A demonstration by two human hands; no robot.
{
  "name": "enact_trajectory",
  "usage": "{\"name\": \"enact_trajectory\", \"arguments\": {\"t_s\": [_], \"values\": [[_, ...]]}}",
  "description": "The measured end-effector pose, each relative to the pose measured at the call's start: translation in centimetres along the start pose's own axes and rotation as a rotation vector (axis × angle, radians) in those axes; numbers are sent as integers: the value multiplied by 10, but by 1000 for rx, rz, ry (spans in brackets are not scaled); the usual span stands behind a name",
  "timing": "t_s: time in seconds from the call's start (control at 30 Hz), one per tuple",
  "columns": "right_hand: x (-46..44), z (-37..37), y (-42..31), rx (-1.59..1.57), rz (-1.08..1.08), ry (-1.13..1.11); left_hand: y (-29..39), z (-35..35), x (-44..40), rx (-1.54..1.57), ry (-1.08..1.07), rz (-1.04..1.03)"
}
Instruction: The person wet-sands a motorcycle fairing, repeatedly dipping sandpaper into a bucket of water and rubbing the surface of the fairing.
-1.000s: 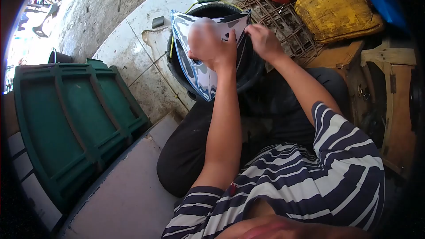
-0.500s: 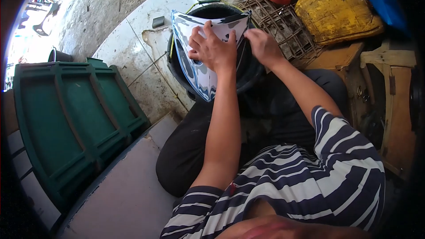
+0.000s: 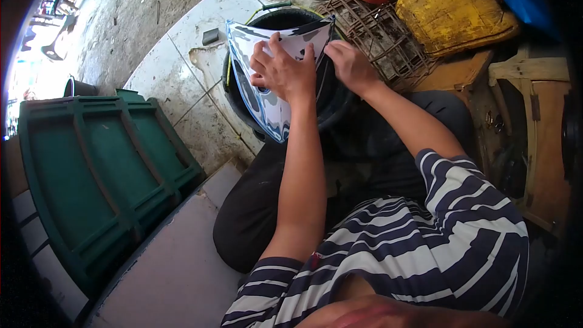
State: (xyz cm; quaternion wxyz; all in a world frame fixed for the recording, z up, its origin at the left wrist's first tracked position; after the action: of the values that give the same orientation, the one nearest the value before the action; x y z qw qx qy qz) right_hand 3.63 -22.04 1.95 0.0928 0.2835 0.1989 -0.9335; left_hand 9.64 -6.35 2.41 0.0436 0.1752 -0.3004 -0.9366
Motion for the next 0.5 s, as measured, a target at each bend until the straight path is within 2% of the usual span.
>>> {"name": "enact_trajectory", "arguments": {"t_s": [0.13,0.27,0.4,0.5], "values": [[-11,-2,30,23,-102,10,-3,0,2,-16,-13,10],[3,0,-2,-1,3,18,0,3,-1,-9,-7,7],[-6,-9,33,22,-149,-50,0,1,1,-6,4,-1],[1,-5,6,21,-25,-15,-1,0,0,1,13,1]]}}
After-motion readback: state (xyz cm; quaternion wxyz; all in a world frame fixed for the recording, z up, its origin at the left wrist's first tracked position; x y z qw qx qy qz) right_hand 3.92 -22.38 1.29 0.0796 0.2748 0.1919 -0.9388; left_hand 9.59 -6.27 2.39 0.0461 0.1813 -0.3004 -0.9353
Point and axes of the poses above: each hand's wrist, its own x-axis away from the middle knuckle, its own z-axis out of the back of the hand, y = z × x, the point moved 9 cm from there along -x, towards the middle knuckle, and after that the axes turned 5 degrees about y, right-handed, at the moved point
